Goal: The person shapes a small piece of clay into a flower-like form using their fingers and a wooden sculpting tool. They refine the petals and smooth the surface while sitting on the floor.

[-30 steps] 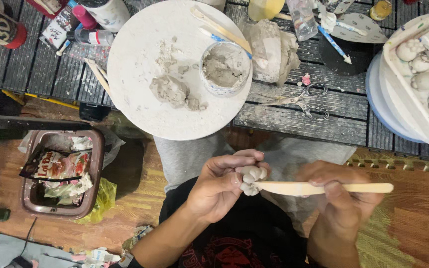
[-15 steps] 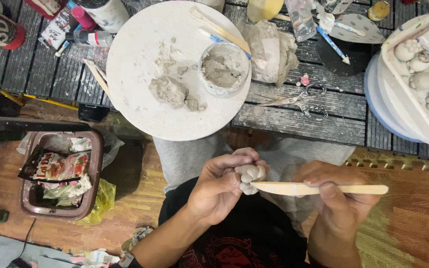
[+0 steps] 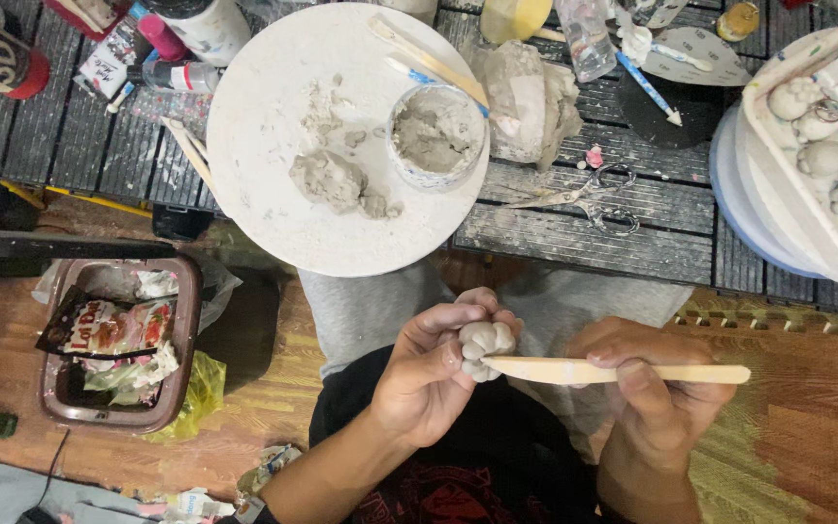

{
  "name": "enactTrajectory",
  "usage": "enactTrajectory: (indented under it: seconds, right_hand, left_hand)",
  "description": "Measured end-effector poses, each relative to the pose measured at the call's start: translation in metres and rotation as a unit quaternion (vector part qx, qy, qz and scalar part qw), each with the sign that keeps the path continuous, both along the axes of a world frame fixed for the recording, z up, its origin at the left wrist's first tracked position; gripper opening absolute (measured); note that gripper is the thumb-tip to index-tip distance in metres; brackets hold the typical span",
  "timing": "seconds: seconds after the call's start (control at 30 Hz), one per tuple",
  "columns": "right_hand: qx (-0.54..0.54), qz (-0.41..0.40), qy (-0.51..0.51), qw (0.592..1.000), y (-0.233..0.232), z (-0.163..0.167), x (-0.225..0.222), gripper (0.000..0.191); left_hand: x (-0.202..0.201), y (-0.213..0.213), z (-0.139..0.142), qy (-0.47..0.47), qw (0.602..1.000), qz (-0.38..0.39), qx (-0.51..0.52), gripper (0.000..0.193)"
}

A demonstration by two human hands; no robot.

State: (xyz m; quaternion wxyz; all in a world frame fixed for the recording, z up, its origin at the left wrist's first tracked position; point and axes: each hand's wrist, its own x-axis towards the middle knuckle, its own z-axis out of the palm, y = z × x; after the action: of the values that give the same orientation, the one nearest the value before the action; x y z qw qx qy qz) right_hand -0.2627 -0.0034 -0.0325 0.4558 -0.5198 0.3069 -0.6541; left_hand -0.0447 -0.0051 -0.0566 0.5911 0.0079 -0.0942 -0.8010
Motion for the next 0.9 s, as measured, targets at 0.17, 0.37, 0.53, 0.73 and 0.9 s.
enactTrajectory:
  seconds: [0.17, 0.37, 0.53, 0.73, 0.9]
  right_hand:
    - [-0.009, 0.019, -0.016, 1.000, -0.009, -0.003, -0.008, 0.018]
    - [-0.007, 0.014, 0.011, 1.000, -0.006, 0.001, -0.015, 0.019]
    - [-0.007, 0.014, 0.003, 1.000, -0.004, 0.003, -0.017, 0.020]
    - [-0.051, 0.016, -0.014, 0.998, -0.010, 0.001, -0.022, 0.026]
    - [-0.043, 0.015, -0.034, 0.998, -0.004, -0.001, -0.013, 0.029]
  left_hand:
    - [0.003, -0.004, 0.008, -0.061, 0.997, -0.043, -0.010, 0.043]
    - [0.004, -0.003, 0.009, -0.030, 0.993, -0.111, -0.035, 0.045]
    - [0.010, 0.000, -0.004, -0.036, 0.990, -0.139, -0.016, 0.047]
    - [0.011, -0.002, -0.007, -0.026, 0.990, -0.133, -0.022, 0.044]
    - [0.011, -0.003, -0.003, -0.013, 0.992, -0.126, -0.028, 0.047]
